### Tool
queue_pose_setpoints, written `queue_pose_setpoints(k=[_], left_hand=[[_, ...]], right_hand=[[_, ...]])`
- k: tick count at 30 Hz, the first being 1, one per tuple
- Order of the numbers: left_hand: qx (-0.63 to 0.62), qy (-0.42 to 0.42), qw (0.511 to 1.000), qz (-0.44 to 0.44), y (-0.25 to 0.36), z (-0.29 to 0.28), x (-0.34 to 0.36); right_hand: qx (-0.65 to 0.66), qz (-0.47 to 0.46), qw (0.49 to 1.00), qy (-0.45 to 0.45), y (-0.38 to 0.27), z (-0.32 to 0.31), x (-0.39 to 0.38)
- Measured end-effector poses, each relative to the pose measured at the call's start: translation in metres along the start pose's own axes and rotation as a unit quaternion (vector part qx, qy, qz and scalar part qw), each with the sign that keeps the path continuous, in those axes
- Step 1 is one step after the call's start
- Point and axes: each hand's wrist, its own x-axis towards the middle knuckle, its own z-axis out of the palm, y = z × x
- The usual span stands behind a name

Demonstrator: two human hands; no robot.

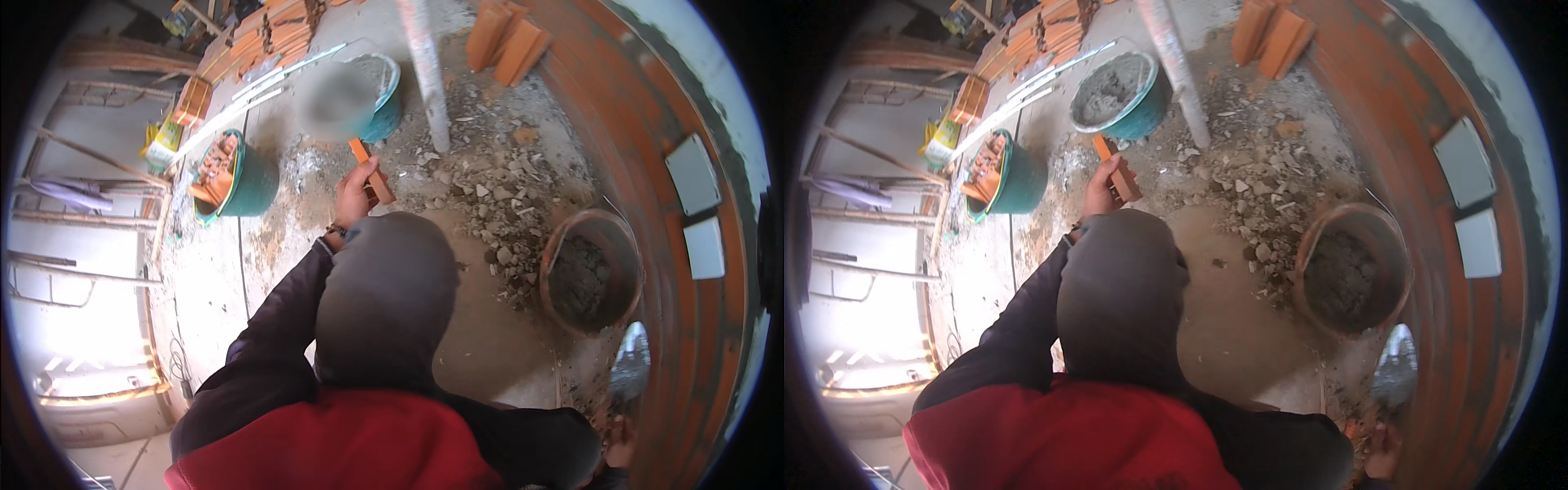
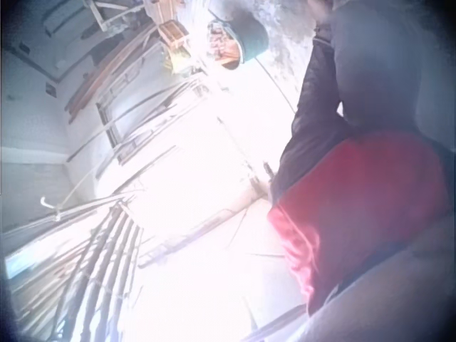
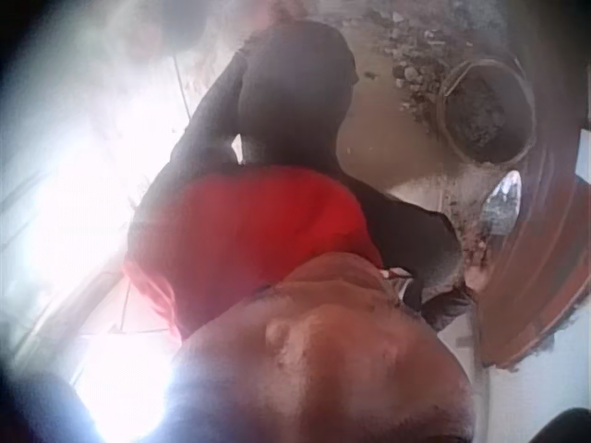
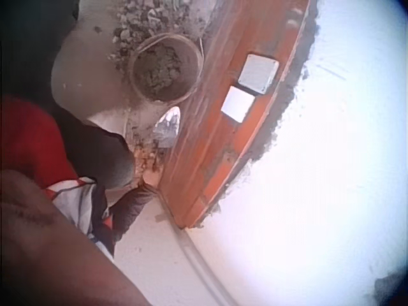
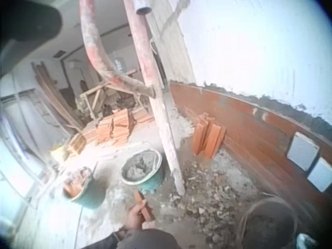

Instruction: The person measures and marks a tile with a pencil and square, cuts it using an angle grinder, and applies mortar with a trowel to lay the tile on a wall.

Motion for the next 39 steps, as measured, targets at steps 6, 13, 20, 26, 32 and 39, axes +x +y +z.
queue_pose_setpoints(k=[6, 13, 20, 26, 32, 39], left_hand=[[-0.163, -0.01, 0.985, -0.049, -0.017, -0.045, 0.047], [-0.258, 0.025, 0.966, -0.011, -0.014, -0.106, 0.092], [-0.307, 0.051, 0.949, -0.04, -0.022, -0.125, 0.116], [-0.286, 0.048, 0.955, -0.061, -0.03, -0.109, 0.119], [-0.305, 0.039, 0.949, -0.072, -0.045, -0.112, 0.118], [-0.334, 0.093, 0.935, -0.072, -0.036, -0.122, 0.116]], right_hand=[[-0.241, -0.325, 0.91, 0.095, -0.193, 0.043, -0.004], [-0.342, -0.476, 0.81, -0.016, -0.448, 0.217, 0.048], [-0.542, -0.561, 0.623, 0.059, -0.63, 0.381, 0.123], [-0.672, -0.542, 0.489, 0.125, -0.721, 0.455, 0.176], [-0.711, -0.512, 0.473, 0.098, -0.744, 0.517, 0.189], [-0.703, -0.513, 0.492, 0.007, -0.759, 0.521, 0.211]])
